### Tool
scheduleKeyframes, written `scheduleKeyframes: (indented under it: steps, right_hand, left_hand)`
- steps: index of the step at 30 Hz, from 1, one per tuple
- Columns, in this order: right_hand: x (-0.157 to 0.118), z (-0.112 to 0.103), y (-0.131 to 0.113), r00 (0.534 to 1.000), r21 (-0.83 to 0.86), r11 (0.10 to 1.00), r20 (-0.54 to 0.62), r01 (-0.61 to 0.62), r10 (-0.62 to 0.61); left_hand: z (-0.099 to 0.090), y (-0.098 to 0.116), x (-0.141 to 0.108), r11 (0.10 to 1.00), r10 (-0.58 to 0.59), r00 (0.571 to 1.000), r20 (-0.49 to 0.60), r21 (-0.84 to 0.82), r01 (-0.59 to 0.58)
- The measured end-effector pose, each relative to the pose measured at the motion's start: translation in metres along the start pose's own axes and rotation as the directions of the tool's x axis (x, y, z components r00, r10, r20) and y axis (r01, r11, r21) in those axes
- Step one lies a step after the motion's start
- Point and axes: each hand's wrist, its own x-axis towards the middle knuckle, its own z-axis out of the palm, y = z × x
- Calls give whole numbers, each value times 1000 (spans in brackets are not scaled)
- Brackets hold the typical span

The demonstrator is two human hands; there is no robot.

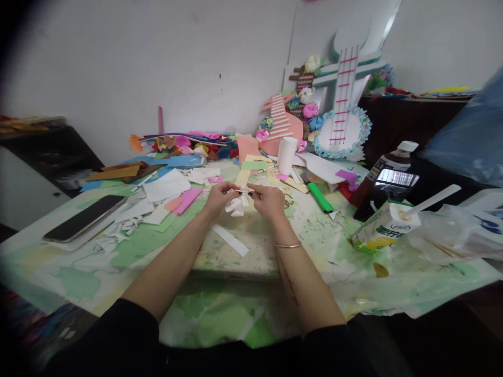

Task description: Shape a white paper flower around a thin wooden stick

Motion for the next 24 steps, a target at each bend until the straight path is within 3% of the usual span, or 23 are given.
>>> scheduleKeyframes:
  steps: [5,15,24]
  right_hand:
    - [1,1,1,998,-53,998,57,41,-38]
    - [0,4,2,986,-37,990,106,133,-129]
    - [0,5,1,980,24,986,102,167,-168]
  left_hand:
    - [0,3,-2,994,-18,999,44,-108,23]
    - [-1,0,-3,993,-33,986,163,-108,52]
    - [0,9,-5,955,-146,948,282,-211,210]
